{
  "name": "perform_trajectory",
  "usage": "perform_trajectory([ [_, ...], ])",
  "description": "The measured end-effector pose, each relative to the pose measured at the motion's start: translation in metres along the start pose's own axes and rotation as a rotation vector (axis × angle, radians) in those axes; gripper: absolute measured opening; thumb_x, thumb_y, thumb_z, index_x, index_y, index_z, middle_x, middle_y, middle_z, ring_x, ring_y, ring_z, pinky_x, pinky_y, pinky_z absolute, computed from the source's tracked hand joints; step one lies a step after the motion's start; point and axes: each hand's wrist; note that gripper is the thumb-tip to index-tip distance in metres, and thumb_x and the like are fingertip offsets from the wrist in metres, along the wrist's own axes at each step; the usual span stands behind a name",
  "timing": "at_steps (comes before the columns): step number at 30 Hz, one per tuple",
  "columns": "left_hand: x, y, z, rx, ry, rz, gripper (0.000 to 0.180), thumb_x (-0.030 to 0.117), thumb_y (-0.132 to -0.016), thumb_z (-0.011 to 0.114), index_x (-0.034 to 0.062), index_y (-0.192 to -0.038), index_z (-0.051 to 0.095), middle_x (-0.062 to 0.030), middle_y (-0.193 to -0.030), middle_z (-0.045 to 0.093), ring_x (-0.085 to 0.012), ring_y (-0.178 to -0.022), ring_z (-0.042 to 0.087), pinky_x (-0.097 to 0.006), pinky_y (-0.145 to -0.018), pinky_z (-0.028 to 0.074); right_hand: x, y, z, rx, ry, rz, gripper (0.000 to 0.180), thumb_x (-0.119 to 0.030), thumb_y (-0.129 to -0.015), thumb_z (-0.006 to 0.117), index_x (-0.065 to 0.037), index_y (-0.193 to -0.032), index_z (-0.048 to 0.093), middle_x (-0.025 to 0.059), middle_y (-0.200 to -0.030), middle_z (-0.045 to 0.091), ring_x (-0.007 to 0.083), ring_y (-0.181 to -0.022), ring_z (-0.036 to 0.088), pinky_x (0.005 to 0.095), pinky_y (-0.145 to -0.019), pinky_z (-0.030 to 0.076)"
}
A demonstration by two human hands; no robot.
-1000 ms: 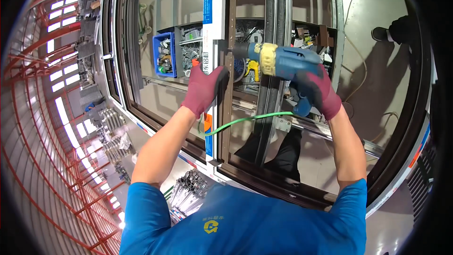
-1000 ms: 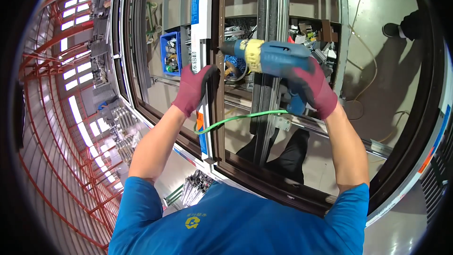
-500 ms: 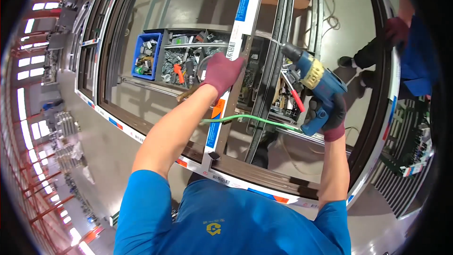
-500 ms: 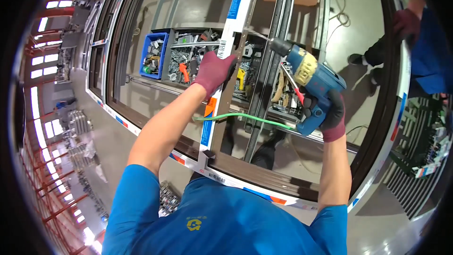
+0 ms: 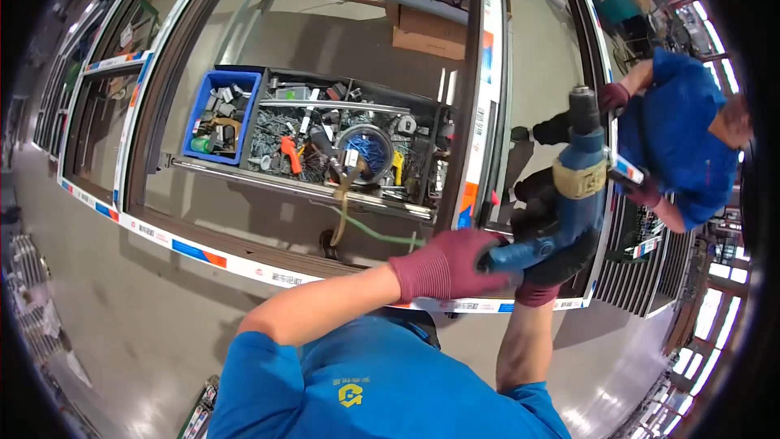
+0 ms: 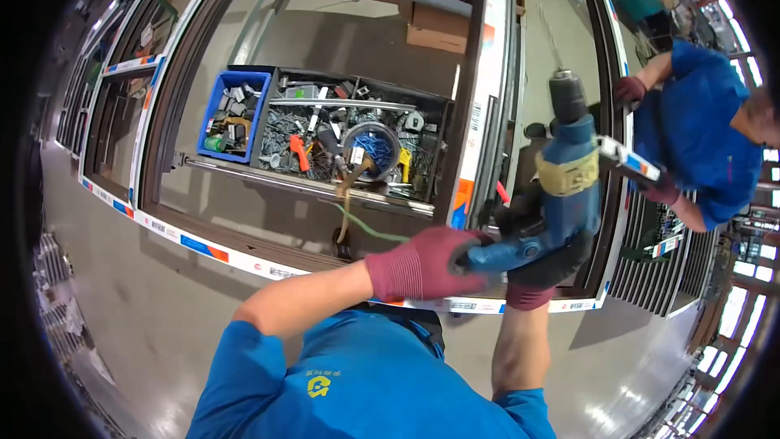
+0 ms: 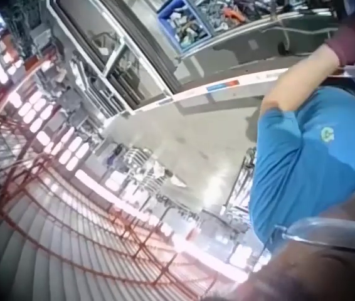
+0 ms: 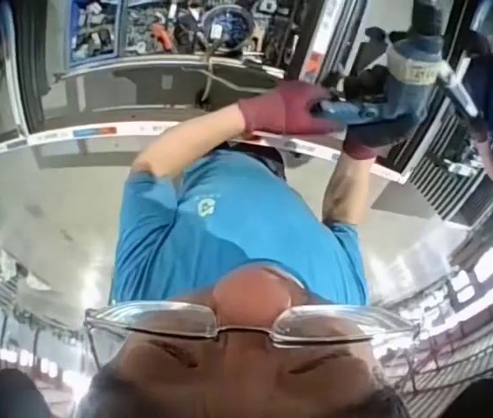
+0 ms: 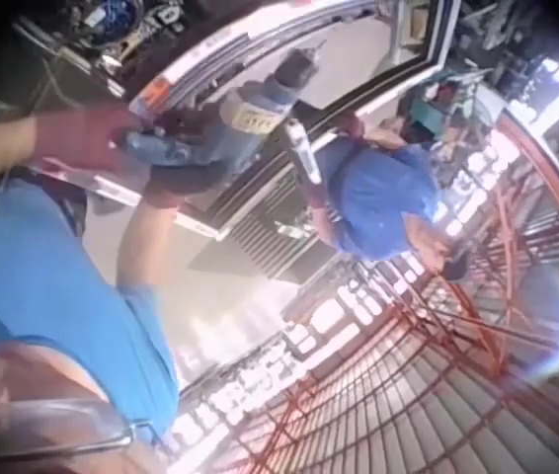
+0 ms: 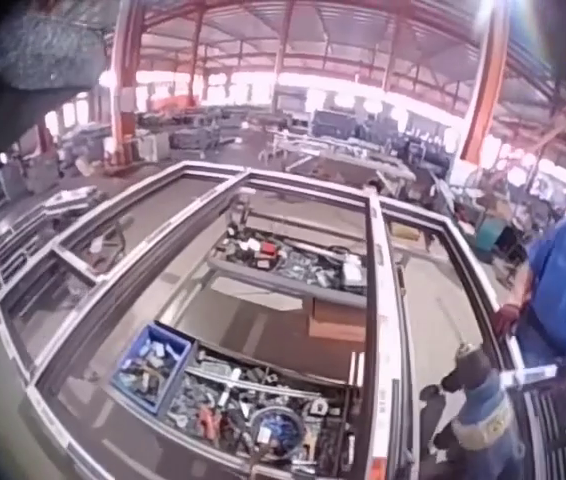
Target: Assembling industrial window or door frames using power drills, screwdrivers, and a hammer.
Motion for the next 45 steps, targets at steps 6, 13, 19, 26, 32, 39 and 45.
perform_trajectory([
  [6, 0.005, 0.088, -0.077, 0.067, 0.12, -0.211, 0.042, 0.037, -0.089, 0.085, -0.0006, -0.103, 0.071, -0.0093, -0.079, 0.072, -0.0115, -0.071, 0.069, -0.03, -0.067, 0.057, 0.082, 0.002, 0.089, -0.001, -0.072, 0.197, 0.097, -0.071, -0.09, 0.06, 0.001, -0.153, 0.043, 0.0206, -0.137, 0.063, 0.0381, -0.113, 0.069, 0.0604, -0.105, 0.053],
  [13, 0.032, 0.201, -0.164, 0.481, 0.221, -0.554, 0.047, 0.027, -0.092, 0.08, 0.0028, -0.13, 0.067, -0.0064, -0.089, 0.075, -0.0084, -0.07, 0.068, -0.025, -0.06, 0.052, 0.163, -0.023, 0.114, -0.399, 0.231, 0.527, 0.072, -0.021, -0.098, 0.071, -0.003, -0.159, 0.038, 0.014, -0.144, 0.061, 0.0266, -0.131, 0.06, 0.0425, -0.113, 0.047],
  [19, -0.032, 0.243, -0.294, 0.62, -0.266, -0.818, 0.056, 0.045, -0.089, 0.078, -0.0051, -0.115, 0.072, -0.0181, -0.099, 0.075, -0.0241, -0.087, 0.075, -0.037, -0.078, 0.058, 0.213, 0.04, 0.077, -0.519, 0.766, 0.689, 0.058, -0.012, -0.099, 0.07, -0.002, -0.153, 0.049, 0.0114, -0.136, 0.066, 0.0183, -0.128, 0.06, 0.0351, -0.11, 0.047],
  [26, -0.246, 0.244, -0.469, 0.628, -0.828, -1.056, 0.069, 0.058, -0.085, 0.072, -0.002, -0.118, 0.074, -0.0307, -0.121, 0.071, -0.0433, -0.114, 0.07, -0.048, -0.101, 0.053, 0.247, 0.062, 0.073, -0.409, 1.027, 0.829, 0.058, -0.014, -0.098, 0.071, -0.003, -0.151, 0.05, 0.0124, -0.134, 0.067, 0.0209, -0.123, 0.065, 0.0359, -0.106, 0.051],
  [32, -0.377, 0.231, -0.553, 0.645, -0.693, -1.168, 0.072, 0.058, -0.085, 0.068, -0.0028, -0.123, 0.072, -0.031, -0.126, 0.069, -0.0437, -0.119, 0.068, -0.05, -0.103, 0.053, 0.3, 0.024, 0.04, -0.019, 1.134, 0.832, 0.049, -0.026, -0.098, 0.073, -0.002, -0.139, 0.064, 0.0223, -0.133, 0.069, 0.035, -0.122, 0.067, 0.0421, -0.102, 0.053],
  [39, -0.463, 0.265, -0.583, 0.781, -0.754, -1.031, 0.068, 0.057, -0.089, 0.07, -0.0056, -0.116, 0.071, -0.031, -0.117, 0.072, -0.0476, -0.112, 0.068, -0.052, -0.096, 0.053, 0.407, -0.12, -0.103, 0.23, 1.51, 0.576, 0.034, -0.022, -0.096, 0.071, -0.003, -0.124, 0.073, 0.0218, -0.116, 0.076, 0.0379, -0.111, 0.072, 0.0412, -0.097, 0.055],
  [45, -0.458, 0.269, -0.602, 0.698, -0.548, -1.041, 0.05, 0.039, -0.089, 0.078, -0.0002, -0.12, 0.072, -0.0253, -0.117, 0.074, -0.0434, -0.112, 0.069, -0.048, -0.096, 0.054, 0.482, -0.19, -0.162, -0.067, 1.9, 0.612, 0.036, -0.027, -0.093, 0.071, -0.014, -0.126, 0.073, 0.0199, -0.124, 0.07, 0.0411, -0.115, 0.068, 0.0487, -0.099, 0.055],
])
Point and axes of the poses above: each hand's wrist, its own y-axis away from the middle knuckle, its own z-axis out of the palm, x = y × z
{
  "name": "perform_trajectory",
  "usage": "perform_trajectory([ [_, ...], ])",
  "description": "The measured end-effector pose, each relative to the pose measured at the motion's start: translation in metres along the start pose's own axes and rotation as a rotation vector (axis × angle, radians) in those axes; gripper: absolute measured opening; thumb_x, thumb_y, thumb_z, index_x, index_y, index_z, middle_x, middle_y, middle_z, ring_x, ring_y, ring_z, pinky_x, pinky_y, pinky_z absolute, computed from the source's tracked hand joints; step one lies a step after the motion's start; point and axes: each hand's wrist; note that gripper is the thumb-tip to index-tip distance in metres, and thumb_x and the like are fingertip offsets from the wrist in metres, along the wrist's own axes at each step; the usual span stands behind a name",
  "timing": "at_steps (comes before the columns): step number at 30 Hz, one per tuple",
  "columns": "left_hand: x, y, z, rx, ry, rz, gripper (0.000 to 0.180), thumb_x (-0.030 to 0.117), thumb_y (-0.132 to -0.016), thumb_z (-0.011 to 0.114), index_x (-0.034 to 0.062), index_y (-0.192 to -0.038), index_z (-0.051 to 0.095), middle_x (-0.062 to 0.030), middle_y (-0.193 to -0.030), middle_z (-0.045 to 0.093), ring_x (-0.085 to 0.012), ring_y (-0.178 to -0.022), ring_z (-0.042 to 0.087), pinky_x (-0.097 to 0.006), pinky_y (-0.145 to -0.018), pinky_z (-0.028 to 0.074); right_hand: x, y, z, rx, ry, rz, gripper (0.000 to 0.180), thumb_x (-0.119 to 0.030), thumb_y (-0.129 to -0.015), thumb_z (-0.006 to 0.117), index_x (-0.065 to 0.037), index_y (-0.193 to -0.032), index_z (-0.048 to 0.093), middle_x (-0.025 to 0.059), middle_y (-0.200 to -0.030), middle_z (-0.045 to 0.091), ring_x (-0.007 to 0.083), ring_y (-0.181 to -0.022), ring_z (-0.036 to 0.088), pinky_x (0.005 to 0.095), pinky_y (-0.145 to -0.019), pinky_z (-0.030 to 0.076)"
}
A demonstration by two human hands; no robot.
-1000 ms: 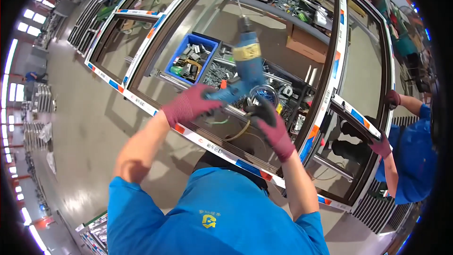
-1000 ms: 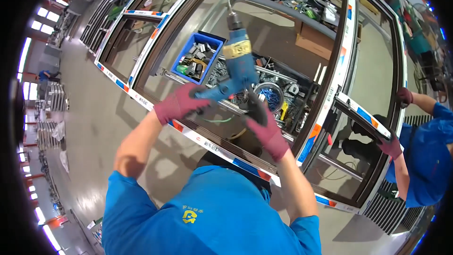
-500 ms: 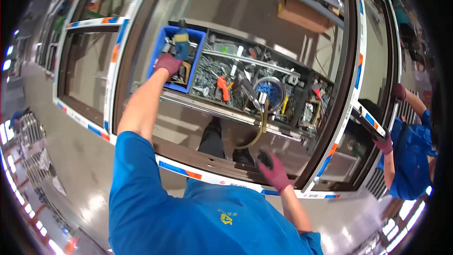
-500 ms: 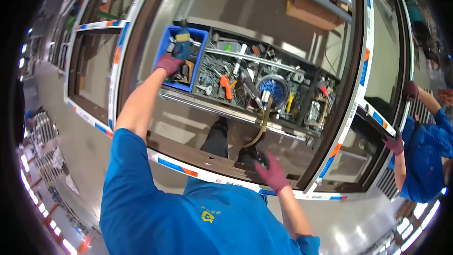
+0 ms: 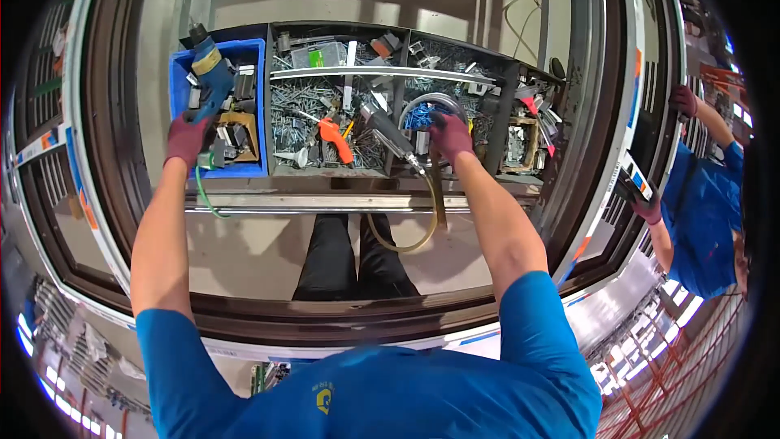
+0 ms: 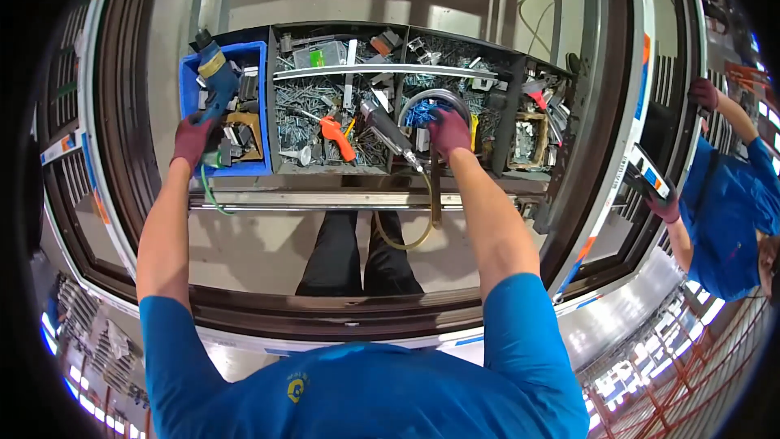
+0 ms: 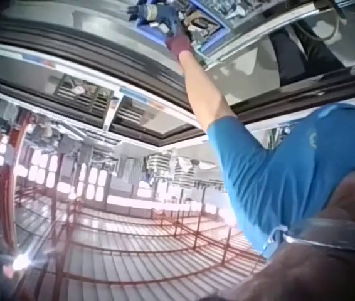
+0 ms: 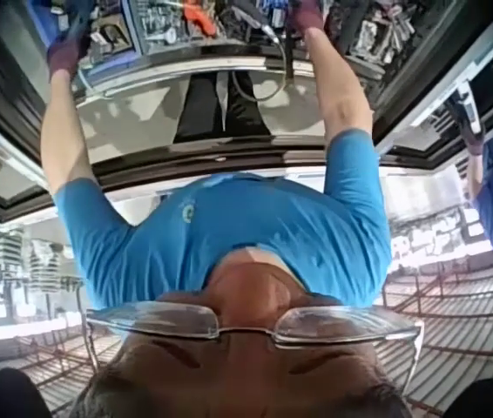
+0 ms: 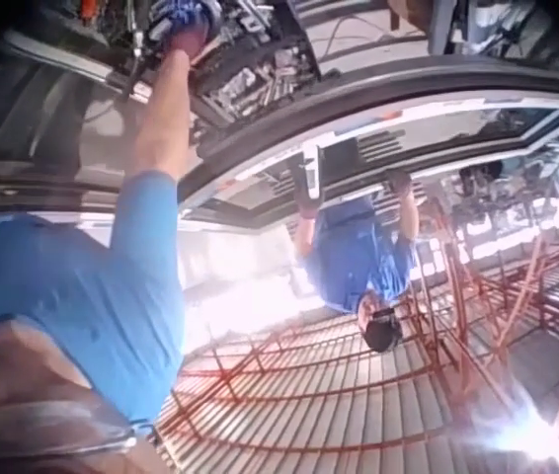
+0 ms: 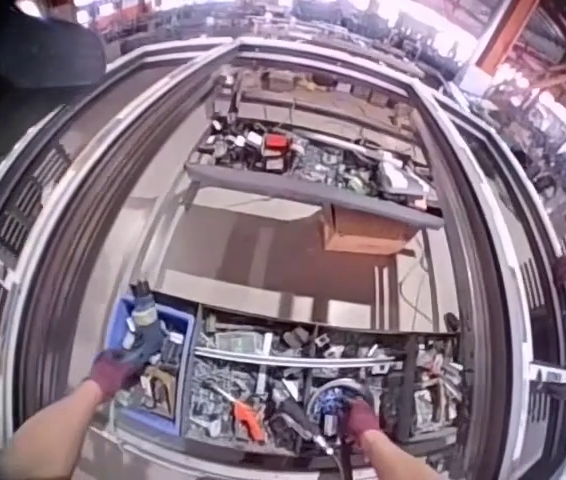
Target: Assembling industrial window or door frames using power drills, screwdrivers, and a hammer.
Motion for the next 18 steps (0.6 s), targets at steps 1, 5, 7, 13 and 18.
perform_trajectory([
  [1, -0.02, -0.005, -0.015, 0.034, -0.052, 0.032, 0.047, 0.035, -0.089, 0.079, 0.0008, -0.121, 0.072, -0.0239, -0.119, 0.074, -0.0418, -0.112, 0.07, -0.046, -0.096, 0.054, -0.017, -0.016, 0.007, -0.012, -0.016, -0.008, 0.036, -0.027, -0.093, 0.071, -0.014, -0.126, 0.073, 0.0199, -0.124, 0.07, 0.0411, -0.115, 0.068, 0.0487, -0.099, 0.055],
  [5, -0.021, -0.004, -0.025, -0.003, -0.148, 0.017, 0.044, 0.029, -0.09, 0.077, 0.0016, -0.124, 0.071, -0.0218, -0.122, 0.073, -0.0386, -0.114, 0.07, -0.044, -0.098, 0.054, -0.036, -0.046, 0.027, -0.145, 0.201, 0.124, 0.045, -0.04, -0.09, 0.074, -0.015, -0.126, 0.072, 0.0201, -0.128, 0.066, 0.0418, -0.117, 0.066, 0.0496, -0.099, 0.054],
  [7, -0.009, 0.005, -0.031, -0.016, -0.159, 0.025, 0.043, 0.027, -0.092, 0.076, 0.0003, -0.125, 0.069, -0.0221, -0.122, 0.073, -0.0384, -0.114, 0.07, -0.043, -0.099, 0.053, -0.053, -0.053, 0.024, -0.172, 0.27, 0.144, 0.043, -0.04, -0.088, 0.075, -0.013, -0.122, 0.072, 0.0199, -0.127, 0.067, 0.0402, -0.117, 0.066, 0.0502, -0.099, 0.055],
  [13, 0.047, 0.037, -0.015, 0.267, -0.403, 0.159, 0.046, 0.022, -0.092, 0.077, 0.0003, -0.131, 0.066, -0.023, -0.123, 0.07, -0.0384, -0.115, 0.068, -0.043, -0.098, 0.052, -0.012, -0.073, 0.035, -0.279, 0.376, 0.116, 0.03, -0.028, -0.087, 0.073, -0.01, -0.111, 0.076, 0.0179, -0.116, 0.073, 0.0375, -0.111, 0.07, 0.05, -0.092, 0.057],
  [18, 0.112, 0.099, 0.05, 0.163, -0.036, 0.401, 0.057, 0.029, -0.09, 0.079, 0.0002, -0.136, 0.062, -0.0213, -0.126, 0.069, -0.0355, -0.114, 0.067, -0.044, -0.101, 0.052, -0.03, -0.053, 0.001, -0.113, 0.174, 0.027, 0.031, -0.032, -0.087, 0.078, -0.012, -0.11, 0.074, 0.0174, -0.111, 0.074, 0.0412, -0.106, 0.068, 0.0496, -0.089, 0.054],
])
Point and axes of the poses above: each hand's wrist, its own y-axis away from the middle knuckle, its own z-axis out of the palm, x = y × z
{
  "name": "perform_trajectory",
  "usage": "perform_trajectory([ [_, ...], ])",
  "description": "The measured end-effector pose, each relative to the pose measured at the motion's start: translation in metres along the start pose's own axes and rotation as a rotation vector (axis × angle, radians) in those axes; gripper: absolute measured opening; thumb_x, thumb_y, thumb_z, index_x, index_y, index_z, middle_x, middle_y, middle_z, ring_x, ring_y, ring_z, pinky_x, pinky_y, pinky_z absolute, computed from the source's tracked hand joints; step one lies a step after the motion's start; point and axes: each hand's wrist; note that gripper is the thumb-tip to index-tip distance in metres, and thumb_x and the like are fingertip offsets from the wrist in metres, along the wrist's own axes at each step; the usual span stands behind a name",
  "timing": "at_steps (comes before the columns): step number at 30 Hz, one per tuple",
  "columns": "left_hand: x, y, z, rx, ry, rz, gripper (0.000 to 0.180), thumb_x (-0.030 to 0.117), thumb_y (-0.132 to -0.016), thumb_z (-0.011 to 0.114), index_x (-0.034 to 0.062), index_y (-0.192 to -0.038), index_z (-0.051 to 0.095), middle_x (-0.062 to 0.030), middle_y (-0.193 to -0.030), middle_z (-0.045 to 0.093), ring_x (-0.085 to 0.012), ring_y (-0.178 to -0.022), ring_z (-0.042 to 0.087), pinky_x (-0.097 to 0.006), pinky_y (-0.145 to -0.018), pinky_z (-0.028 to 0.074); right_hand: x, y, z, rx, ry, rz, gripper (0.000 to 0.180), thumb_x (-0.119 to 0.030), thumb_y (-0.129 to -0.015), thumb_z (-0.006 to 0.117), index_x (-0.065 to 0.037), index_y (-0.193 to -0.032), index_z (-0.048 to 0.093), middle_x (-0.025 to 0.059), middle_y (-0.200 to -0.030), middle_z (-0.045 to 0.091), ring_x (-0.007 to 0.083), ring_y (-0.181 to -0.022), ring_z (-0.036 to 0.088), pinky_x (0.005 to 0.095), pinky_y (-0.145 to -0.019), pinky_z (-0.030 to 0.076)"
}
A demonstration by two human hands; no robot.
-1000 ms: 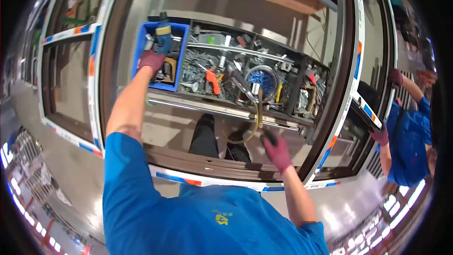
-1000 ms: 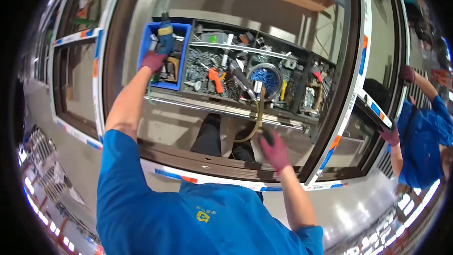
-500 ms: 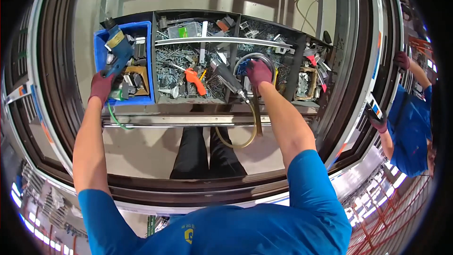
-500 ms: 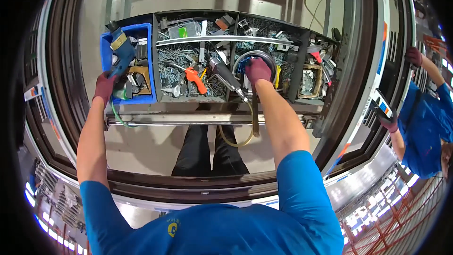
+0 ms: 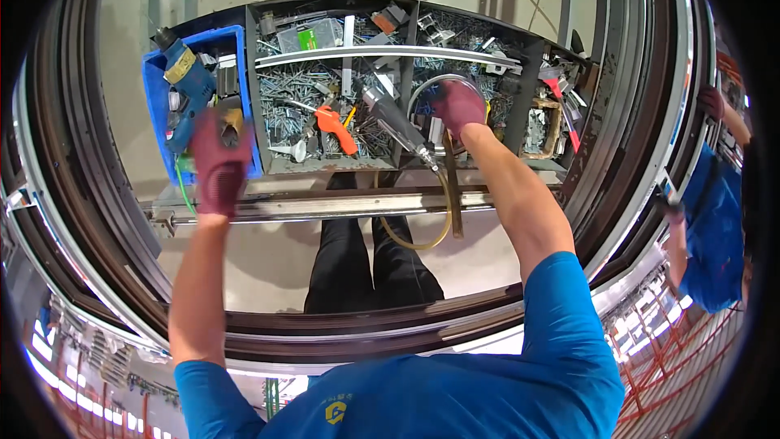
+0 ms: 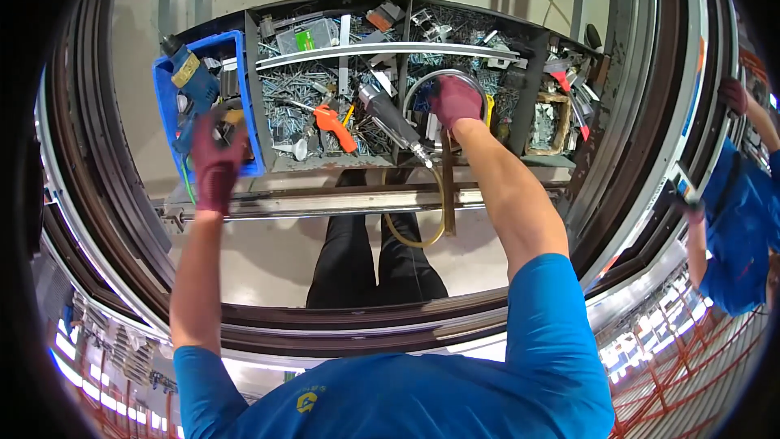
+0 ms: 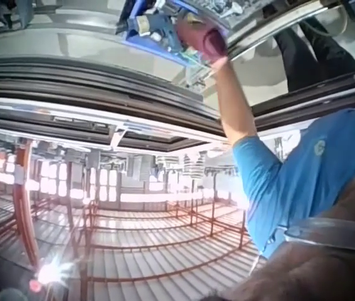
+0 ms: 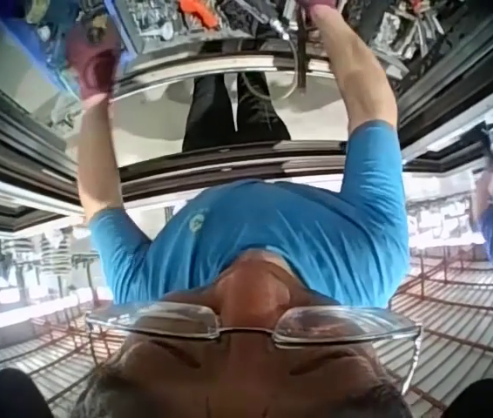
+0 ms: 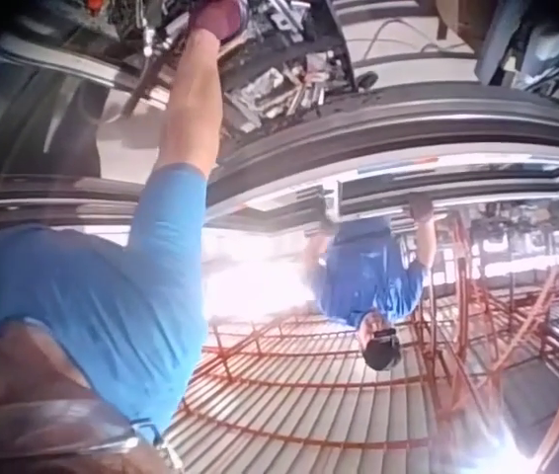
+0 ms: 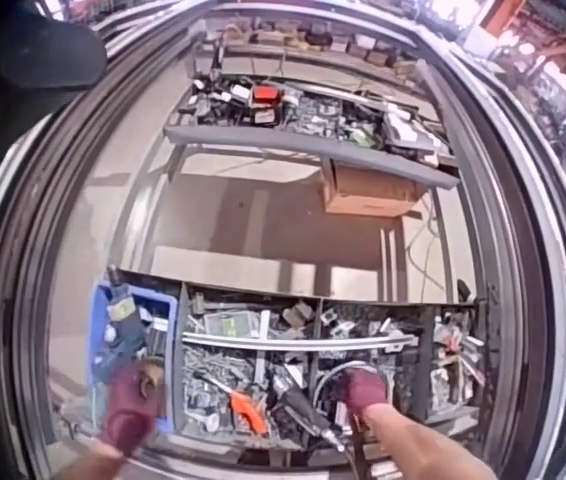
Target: Assembling industrial window or door frames using power drills, screwdrivers, and a hammer.
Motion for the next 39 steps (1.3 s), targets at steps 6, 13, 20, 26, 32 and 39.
perform_trajectory([
  [6, 0.081, 0.07, 0.174, -0.816, 0.899, -0.832, 0.051, 0.04, -0.093, 0.08, 0.0061, -0.13, 0.066, -0.012, -0.118, 0.071, -0.0265, -0.105, 0.07, -0.042, -0.089, 0.059, -0.007, 0.019, -0.015, -0.016, -0.189, 0.077, 0.034, -0.036, -0.088, 0.078, -0.015, -0.114, 0.073, 0.0149, -0.114, 0.075, 0.0385, -0.11, 0.068, 0.0482, -0.093, 0.054],
  [13, 0.15, 0.115, 0.349, -0.644, 1.529, -1.296, 0.035, 0.038, -0.092, 0.081, 0.0096, -0.109, 0.07, -0.0061, -0.089, 0.071, -0.0266, -0.075, 0.071, -0.045, -0.068, 0.059, 0.019, 0.069, -0.027, 0.011, -1.197, 0.226, 0.022, -0.024, -0.101, 0.073, -0.002, -0.098, 0.073, 0.001, -0.085, 0.07, 0.0106, -0.076, 0.065, 0.0283, -0.066, 0.052],
  [20, 0.159, 0.107, 0.294, -0.515, 1.629, -1.273, 0.035, 0.043, -0.093, 0.079, 0.011, -0.105, 0.069, -0.0062, -0.087, 0.071, -0.0238, -0.07, 0.068, -0.04, -0.063, 0.057, 0.009, 0.151, -0.081, -0.22, -1.626, 0.196, 0.026, -0.032, -0.108, 0.061, -0.011, -0.094, 0.065, -0.0047, -0.075, 0.056, 0.0081, -0.065, 0.053, 0.0258, -0.062, 0.044],
  [26, 0.171, 0.122, 0.118, -0.864, 1.565, -1.041, 0.023, 0.031, -0.097, 0.076, 0.0105, -0.103, 0.068, -0.0082, -0.085, 0.072, -0.0202, -0.061, 0.067, -0.036, -0.052, 0.056, -0.031, 0.21, -0.099, -0.151, -1.725, 0.176, 0.024, -0.034, -0.107, 0.064, -0.011, -0.103, 0.064, -0.0035, -0.077, 0.057, 0.0092, -0.067, 0.054, 0.0243, -0.062, 0.045],
  [32, 0.237, 0.181, 0.019, -0.579, 0.95, -0.222, 0.048, 0.026, -0.091, 0.079, -0.0006, -0.127, 0.061, -0.0144, -0.101, 0.074, -0.0262, -0.088, 0.073, -0.037, -0.074, 0.057, -0.045, 0.23, -0.092, 0.024, -2.085, 0.314, 0.026, -0.032, -0.104, 0.065, -0.009, -0.116, 0.066, 0.0039, -0.091, 0.071, 0.0164, -0.068, 0.066, 0.0331, -0.061, 0.055],
  [39, 0.343, 0.253, -0.05, -0.311, 0.397, 0.417, 0.068, 0.02, -0.083, 0.082, 0.0083, -0.142, 0.052, -0.0245, -0.123, 0.068, -0.0465, -0.111, 0.066, -0.051, -0.089, 0.056, -0.032, 0.346, -0.164, 0.251, -2.212, -0.009, 0.021, -0.029, -0.105, 0.058, -0.012, -0.115, 0.061, 0.0086, -0.098, 0.071, 0.0286, -0.087, 0.07, 0.0451, -0.077, 0.061],
])
Point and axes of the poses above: each hand's wrist, its own y-axis away from the middle knuckle, its own z-axis out of the palm, x = y × z
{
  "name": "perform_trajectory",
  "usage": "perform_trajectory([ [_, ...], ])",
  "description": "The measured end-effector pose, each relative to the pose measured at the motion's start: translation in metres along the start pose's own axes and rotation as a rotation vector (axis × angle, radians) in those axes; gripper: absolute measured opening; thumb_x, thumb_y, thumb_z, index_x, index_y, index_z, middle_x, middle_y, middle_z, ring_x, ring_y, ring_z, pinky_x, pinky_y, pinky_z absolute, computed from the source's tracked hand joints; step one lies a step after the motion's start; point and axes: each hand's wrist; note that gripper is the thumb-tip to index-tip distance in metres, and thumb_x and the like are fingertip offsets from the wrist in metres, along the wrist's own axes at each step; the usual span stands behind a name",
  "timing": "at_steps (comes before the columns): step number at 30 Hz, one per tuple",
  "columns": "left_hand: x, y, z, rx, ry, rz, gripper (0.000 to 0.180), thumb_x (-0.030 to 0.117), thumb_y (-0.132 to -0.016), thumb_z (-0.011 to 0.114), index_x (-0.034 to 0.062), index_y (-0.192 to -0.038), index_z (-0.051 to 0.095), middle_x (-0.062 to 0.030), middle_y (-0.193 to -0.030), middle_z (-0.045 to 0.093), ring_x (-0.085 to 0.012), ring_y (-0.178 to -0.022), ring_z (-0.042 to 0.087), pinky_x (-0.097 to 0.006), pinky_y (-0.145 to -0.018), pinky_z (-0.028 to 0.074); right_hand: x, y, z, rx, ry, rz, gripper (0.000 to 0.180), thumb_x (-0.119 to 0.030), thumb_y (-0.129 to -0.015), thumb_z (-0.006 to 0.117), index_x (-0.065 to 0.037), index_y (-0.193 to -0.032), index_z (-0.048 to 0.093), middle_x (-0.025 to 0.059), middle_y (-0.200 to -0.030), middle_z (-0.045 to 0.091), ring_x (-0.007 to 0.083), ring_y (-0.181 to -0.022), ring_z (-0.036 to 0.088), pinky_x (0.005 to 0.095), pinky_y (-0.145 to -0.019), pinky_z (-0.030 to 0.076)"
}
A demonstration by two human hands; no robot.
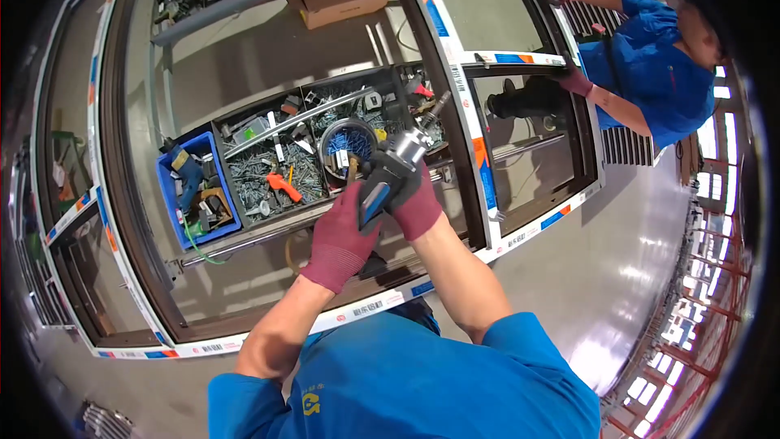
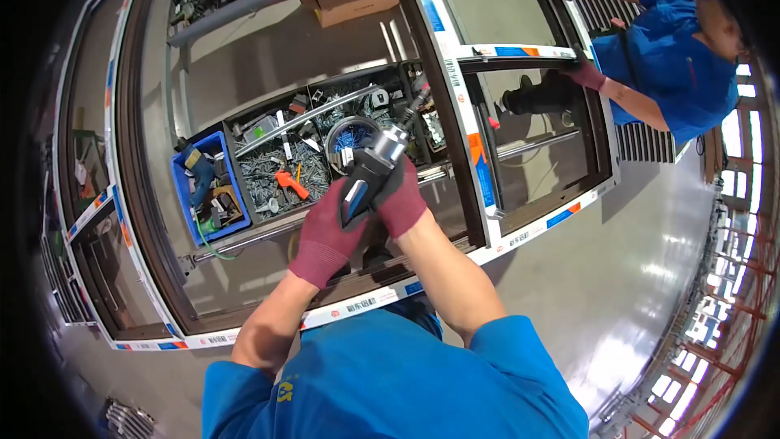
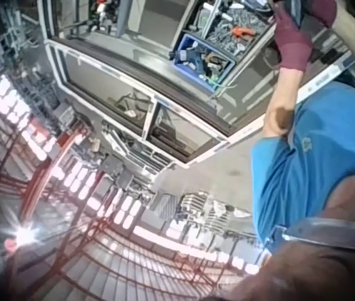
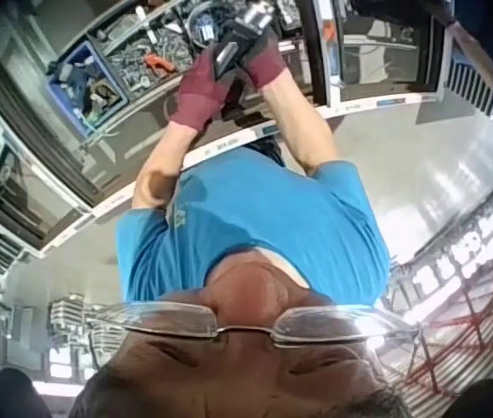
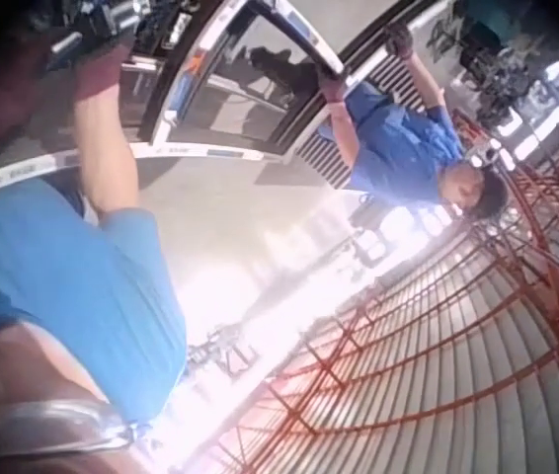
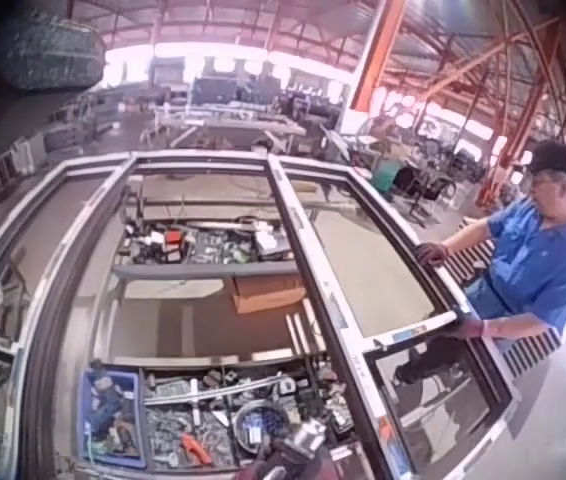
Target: Assembling industrial window or door frames using power drills, screwdrivers, and a hammer.
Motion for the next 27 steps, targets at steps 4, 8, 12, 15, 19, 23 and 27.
perform_trajectory([
  [4, 0.047, 0.001, 0.002, -0.263, 0.292, -0.041, 0.066, 0.018, -0.082, 0.086, 0.0034, -0.138, 0.055, -0.0178, -0.121, 0.069, -0.0288, -0.109, 0.068, -0.039, -0.095, 0.053, -0.037, 0.047, -0.011, 0.042, -0.219, -0.028, 0.022, -0.034, -0.104, 0.057, -0.015, -0.115, 0.06, 0.0046, -0.092, 0.067, 0.0252, -0.08, 0.067, 0.0452, -0.073, 0.059],
  [8, 0.097, 0.005, 0.012, -0.545, 0.759, -0.381, 0.056, 0.019, -0.086, 0.082, 0.0067, -0.135, 0.059, -0.0037, -0.119, 0.066, -0.0153, -0.108, 0.063, -0.032, -0.094, 0.052, -0.032, 0.028, -0.094, -0.252, 0.186, -0.384, 0.037, -0.042, -0.11, 0.042, -0.011, -0.117, 0.062, 0.0136, -0.108, 0.069, 0.0293, -0.097, 0.071, 0.0446, -0.086, 0.061],
  [12, 0.116, 0.005, 0.004, -0.471, 0.465, -0.308, 0.055, 0.023, -0.088, 0.081, 0.0022, -0.137, 0.065, -0.0051, -0.113, 0.071, -0.0114, -0.1, 0.063, -0.03, -0.089, 0.051, -0.066, 0.022, -0.083, 0.066, -0.036, -0.349, 0.028, -0.039, -0.11, 0.051, -0.015, -0.111, 0.064, 0.0029, -0.1, 0.07, 0.0178, -0.09, 0.07, 0.0334, -0.074, 0.057],
  [15, 0.112, -0.002, -0.013, -0.366, 0.204, -0.145, 0.056, 0.025, -0.085, 0.083, 0.0003, -0.133, 0.066, -0.0078, -0.11, 0.072, -0.0138, -0.099, 0.065, -0.032, -0.09, 0.052, -0.128, 0.042, -0.053, 0.01, -0.135, -0.357, 0.019, -0.032, -0.106, 0.065, -0.014, -0.111, 0.064, 0.0038, -0.095, 0.071, 0.0178, -0.082, 0.071, 0.0313, -0.067, 0.057],
  [19, 0.099, -0.023, -0.027, -0.292, 0.078, -0.052, 0.058, 0.024, -0.083, 0.085, -0.0003, -0.132, 0.066, -0.012, -0.109, 0.073, -0.0171, -0.101, 0.066, -0.034, -0.091, 0.052, -0.161, 0.04, -0.032, 0.004, -0.239, -0.322, 0.016, -0.027, -0.104, 0.069, -0.012, -0.108, 0.065, 0.0053, -0.092, 0.072, 0.0201, -0.076, 0.073, 0.031, -0.062, 0.062],
  [23, 0.089, -0.045, -0.044, -0.302, 0.066, -0.024, 0.056, 0.024, -0.082, 0.085, -0.0003, -0.128, 0.067, -0.0133, -0.113, 0.074, -0.0194, -0.104, 0.068, -0.036, -0.095, 0.052, -0.155, 0.011, -0.026, -0.056, -0.217, -0.302, 0.015, -0.026, -0.105, 0.069, -0.011, -0.105, 0.068, 0.004, -0.089, 0.071, 0.0172, -0.075, 0.072, 0.0295, -0.063, 0.061],
  [27, 0.066, -0.071, -0.053, -0.329, 0.002, -0.055, 0.056, 0.024, -0.081, 0.085, -0.0019, -0.127, 0.067, -0.0161, -0.114, 0.074, -0.0217, -0.106, 0.07, -0.037, -0.096, 0.053, -0.145, -0.023, -0.021, -0.053, -0.151, -0.311, 0.017, -0.029, -0.101, 0.073, -0.013, -0.102, 0.067, 0.0028, -0.085, 0.067, 0.0156, -0.071, 0.065, 0.027, -0.06, 0.054],
])
Point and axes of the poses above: each hand's wrist, its own y-axis away from the middle knuckle, its own z-axis out of the palm, x = y × z
